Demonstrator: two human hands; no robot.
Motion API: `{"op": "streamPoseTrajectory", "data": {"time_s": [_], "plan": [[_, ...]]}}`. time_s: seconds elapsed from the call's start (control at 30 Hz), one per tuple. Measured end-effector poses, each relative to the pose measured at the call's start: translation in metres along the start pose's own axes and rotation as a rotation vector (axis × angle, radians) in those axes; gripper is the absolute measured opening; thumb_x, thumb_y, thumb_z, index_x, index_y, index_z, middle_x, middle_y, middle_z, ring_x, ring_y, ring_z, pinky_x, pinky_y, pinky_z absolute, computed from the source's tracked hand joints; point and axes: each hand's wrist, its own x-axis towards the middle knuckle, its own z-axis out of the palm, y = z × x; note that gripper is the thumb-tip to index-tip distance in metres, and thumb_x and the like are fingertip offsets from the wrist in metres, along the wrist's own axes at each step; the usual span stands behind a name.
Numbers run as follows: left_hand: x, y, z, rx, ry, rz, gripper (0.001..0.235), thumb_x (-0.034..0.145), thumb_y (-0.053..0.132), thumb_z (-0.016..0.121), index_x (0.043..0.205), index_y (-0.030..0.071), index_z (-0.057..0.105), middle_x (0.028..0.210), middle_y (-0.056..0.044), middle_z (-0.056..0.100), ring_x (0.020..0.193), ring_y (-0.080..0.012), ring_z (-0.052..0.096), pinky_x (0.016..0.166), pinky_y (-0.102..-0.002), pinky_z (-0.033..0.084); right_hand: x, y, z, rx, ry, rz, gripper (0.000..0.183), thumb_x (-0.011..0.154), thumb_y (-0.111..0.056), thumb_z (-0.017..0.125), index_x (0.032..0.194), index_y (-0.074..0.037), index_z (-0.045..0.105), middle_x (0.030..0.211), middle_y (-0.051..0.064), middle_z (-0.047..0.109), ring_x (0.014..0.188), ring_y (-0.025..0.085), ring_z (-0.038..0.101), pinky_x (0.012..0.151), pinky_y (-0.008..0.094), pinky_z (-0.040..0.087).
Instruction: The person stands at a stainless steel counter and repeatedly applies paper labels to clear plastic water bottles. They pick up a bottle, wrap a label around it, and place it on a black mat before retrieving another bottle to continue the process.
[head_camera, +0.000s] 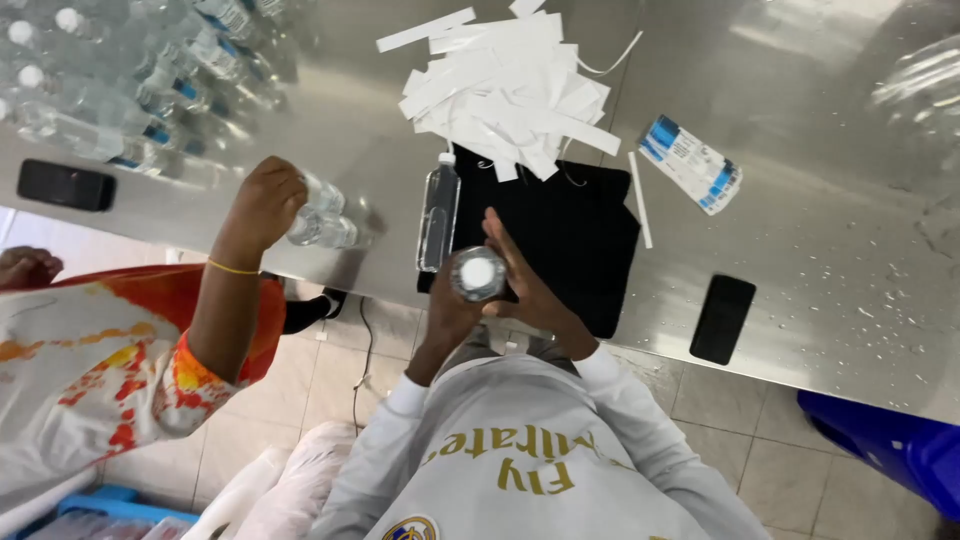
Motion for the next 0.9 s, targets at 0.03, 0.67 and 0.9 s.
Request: {"op": "streamPoseTrajectory", "data": {"time_s": [0.03,0.67,0.9], "plan": [[0.007,-0.031,-0.005,-0.016,-0.028,0.011,0.09,0.071,0.02,0.099,0.148,0.003,0.057,0.135,-0.033,0.066,0.131,-0.0584,0.062,0.116,-0.071,0.049,0.006,0.002,-0.016,-0.026,0.022,0.005,0.13,0.088,-0.041,0.093,0.178,-0.012,0.004,0.186,0.014,-0.009,0.17,0.036,-0.001,0.138,0.055,0.003],[0.061,-0.106,-0.073,-0.077,0.737,-0.226,0.09,0.086,0.012,0.104,0.143,-0.009,0.037,0.143,-0.031,0.054,0.14,-0.0414,0.056,0.124,-0.053,0.041,-0.1,0.124,-0.384,-1.69,0.608,0.206,0.024,0.112,-0.016,0.066,0.132,-0.018,0.079,0.131,0.002,0.08,0.13,0.024,0.073,0.117,0.045,0.05],[0.019,-0.146,-0.042,-0.069,0.775,-0.091,0.076,0.112,0.012,0.079,0.158,-0.004,0.02,0.153,-0.032,0.022,0.143,-0.0522,0.043,0.125,-0.055,0.048,-0.089,0.066,-0.33,-1.482,0.986,0.214,0.019,0.115,-0.018,0.067,0.127,-0.017,0.081,0.117,0.004,0.081,0.115,0.028,0.077,0.102,0.045,0.061]]}}
